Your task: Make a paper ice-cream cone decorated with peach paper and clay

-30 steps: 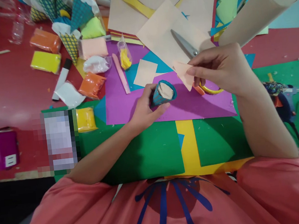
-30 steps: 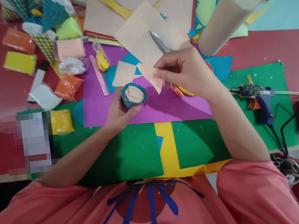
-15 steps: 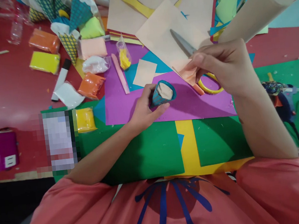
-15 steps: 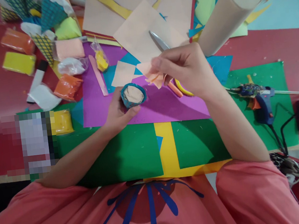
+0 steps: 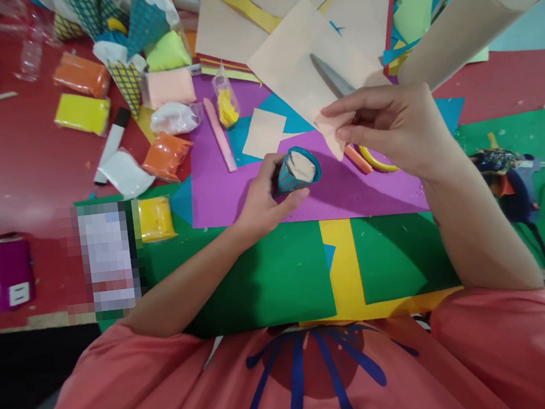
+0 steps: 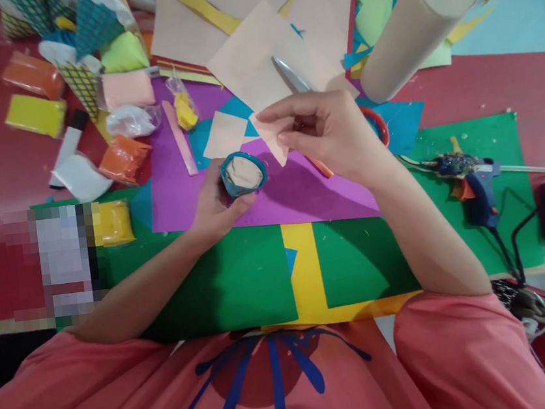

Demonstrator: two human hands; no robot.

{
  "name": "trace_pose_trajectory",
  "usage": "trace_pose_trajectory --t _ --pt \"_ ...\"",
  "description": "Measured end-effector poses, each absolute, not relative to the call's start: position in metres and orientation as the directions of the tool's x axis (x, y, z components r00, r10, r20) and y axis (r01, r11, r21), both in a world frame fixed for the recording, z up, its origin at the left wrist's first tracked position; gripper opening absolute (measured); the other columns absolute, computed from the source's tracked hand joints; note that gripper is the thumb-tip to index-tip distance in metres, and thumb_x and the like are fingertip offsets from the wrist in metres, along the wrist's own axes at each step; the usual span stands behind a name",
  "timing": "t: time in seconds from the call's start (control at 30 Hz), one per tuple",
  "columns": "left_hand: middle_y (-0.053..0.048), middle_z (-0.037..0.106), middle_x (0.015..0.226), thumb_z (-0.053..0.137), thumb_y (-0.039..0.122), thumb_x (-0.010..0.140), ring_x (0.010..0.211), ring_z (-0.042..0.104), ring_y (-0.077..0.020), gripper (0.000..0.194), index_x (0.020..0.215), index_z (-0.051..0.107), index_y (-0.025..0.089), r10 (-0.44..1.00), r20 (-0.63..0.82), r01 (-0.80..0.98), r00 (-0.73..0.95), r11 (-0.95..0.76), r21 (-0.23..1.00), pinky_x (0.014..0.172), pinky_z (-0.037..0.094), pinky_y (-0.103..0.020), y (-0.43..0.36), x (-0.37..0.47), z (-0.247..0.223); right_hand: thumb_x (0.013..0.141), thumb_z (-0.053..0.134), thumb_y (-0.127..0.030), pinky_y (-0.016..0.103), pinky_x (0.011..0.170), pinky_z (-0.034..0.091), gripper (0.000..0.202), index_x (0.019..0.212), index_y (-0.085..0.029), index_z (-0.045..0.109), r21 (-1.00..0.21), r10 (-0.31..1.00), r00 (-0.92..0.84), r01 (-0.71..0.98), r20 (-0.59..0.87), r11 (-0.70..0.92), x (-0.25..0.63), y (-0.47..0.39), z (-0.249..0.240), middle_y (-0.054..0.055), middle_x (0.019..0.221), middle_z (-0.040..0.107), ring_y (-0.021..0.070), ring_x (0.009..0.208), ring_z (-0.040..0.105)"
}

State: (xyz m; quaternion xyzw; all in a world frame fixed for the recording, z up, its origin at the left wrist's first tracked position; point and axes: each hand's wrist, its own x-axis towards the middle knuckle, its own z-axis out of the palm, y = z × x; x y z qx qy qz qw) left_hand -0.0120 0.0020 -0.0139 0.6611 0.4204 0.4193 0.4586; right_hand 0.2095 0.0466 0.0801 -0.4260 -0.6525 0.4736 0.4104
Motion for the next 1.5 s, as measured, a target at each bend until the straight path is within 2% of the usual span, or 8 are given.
trace_pose_trajectory --t 0.13,0.27,0.5,0.67,0.97,1.23,1.37,1.5 --pt "-0.001 0.063 0.093 0.067 0.063 0.082 0.082 0.064 -0.0172 0.051 0.113 0.051 0.026 0.935 0.196 0.161 0.296 -0.251 0.955 0.069 0.052 -0.029 0.003 -0.012 -0.014 0.078 0.077 -0.014 0.039 0.089 0.064 0.024 0.09 -0.034 0.08 -0.954 0.952 -0.276 0.224 0.132 0.198 0.21 0.046 0.078 -0.002 0.098 0.081 0.0215 0.094 0.075" --pt "0.0 0.064 0.091 0.068 0.062 0.081 0.079 0.064 -0.016 0.05 0.111 0.053 0.025 0.934 0.217 0.149 0.282 -0.267 0.952 0.067 0.051 -0.027 0.004 -0.012 -0.013 0.072 0.076 -0.011 0.037 0.084 0.064 0.025 0.085 -0.032 0.078 -0.944 0.946 -0.265 0.215 0.189 0.249 0.21 0.046 0.075 -0.002 0.095 0.081 0.0222 0.092 0.075" --pt "0.0 0.065 0.091 0.069 0.06 0.083 0.079 0.064 -0.0145 0.049 0.112 0.052 0.024 0.923 0.248 0.126 0.293 -0.294 0.947 0.066 0.051 -0.025 0.004 -0.011 -0.013 0.077 0.071 -0.011 0.025 0.051 0.043 0.027 0.094 -0.027 0.058 -0.95 0.914 -0.347 0.148 0.21 0.274 0.21 0.044 0.082 -0.006 0.076 0.062 0.0119 0.064 0.065" --pt "-0.002 0.065 0.097 0.068 0.064 0.082 0.085 0.065 -0.0153 0.054 0.114 0.051 0.024 0.921 0.219 0.126 0.321 -0.271 0.954 0.071 0.052 -0.026 0.004 -0.011 -0.014 0.08 0.052 0.0 0.026 0.063 0.048 0.031 0.088 -0.029 0.062 -0.845 0.871 -0.416 0.339 0.261 0.414 0.21 0.036 0.086 -0.003 0.092 0.063 0.0123 0.078 0.061" --pt "-0.003 0.064 0.104 0.066 0.065 0.082 0.092 0.066 -0.0179 0.056 0.117 0.048 0.026 0.92 0.144 0.167 0.365 -0.217 0.962 0.076 0.053 -0.029 0.004 -0.013 -0.015 0.085 0.062 -0.014 0.031 0.067 0.057 0.016 0.082 -0.03 0.065 -0.749 0.889 -0.365 0.498 0.277 0.438 0.203 0.026 0.094 -0.001 0.087 0.073 0.0164 0.07 0.065" --pt "-0.003 0.064 0.102 0.065 0.067 0.082 0.09 0.066 -0.017 0.055 0.113 0.049 0.025 0.921 0.19 0.165 0.34 -0.257 0.952 0.076 0.053 -0.029 0.005 -0.011 -0.015 0.088 0.064 -0.017 0.031 0.079 0.063 0.019 0.097 -0.032 0.069 -0.79 0.858 -0.416 0.396 0.301 0.468 0.205 0.023 0.093 -0.001 0.103 0.073 0.0175 0.094 0.071" --pt "-0.003 0.064 0.1 0.065 0.067 0.082 0.086 0.065 -0.0165 0.055 0.112 0.049 0.024 0.925 0.171 0.181 0.338 -0.242 0.953 0.071 0.052 -0.028 0.004 -0.011 -0.013 0.087 0.072 -0.031 0.036 0.085 0.063 0.001 0.088 -0.031 0.072 -0.815 0.894 -0.367 0.415 0.257 0.404 0.203 0.023 0.095 0.001 0.097 0.075 0.0209 0.093 0.072" --pt "-0.001 0.064 0.095 0.066 0.066 0.081 0.081 0.064 -0.0149 0.053 0.108 0.05 0.024 0.931 0.173 0.178 0.32 -0.239 0.954 0.066 0.051 -0.026 0.004 -0.009 -0.012 0.089 0.071 -0.035 0.038 0.092 0.062 0.009 0.082 -0.03 0.071 -0.792 0.871 -0.4 0.414 0.285 0.449 0.201 0.024 0.096 0.002 0.094 0.076 0.0222 0.099 0.073"
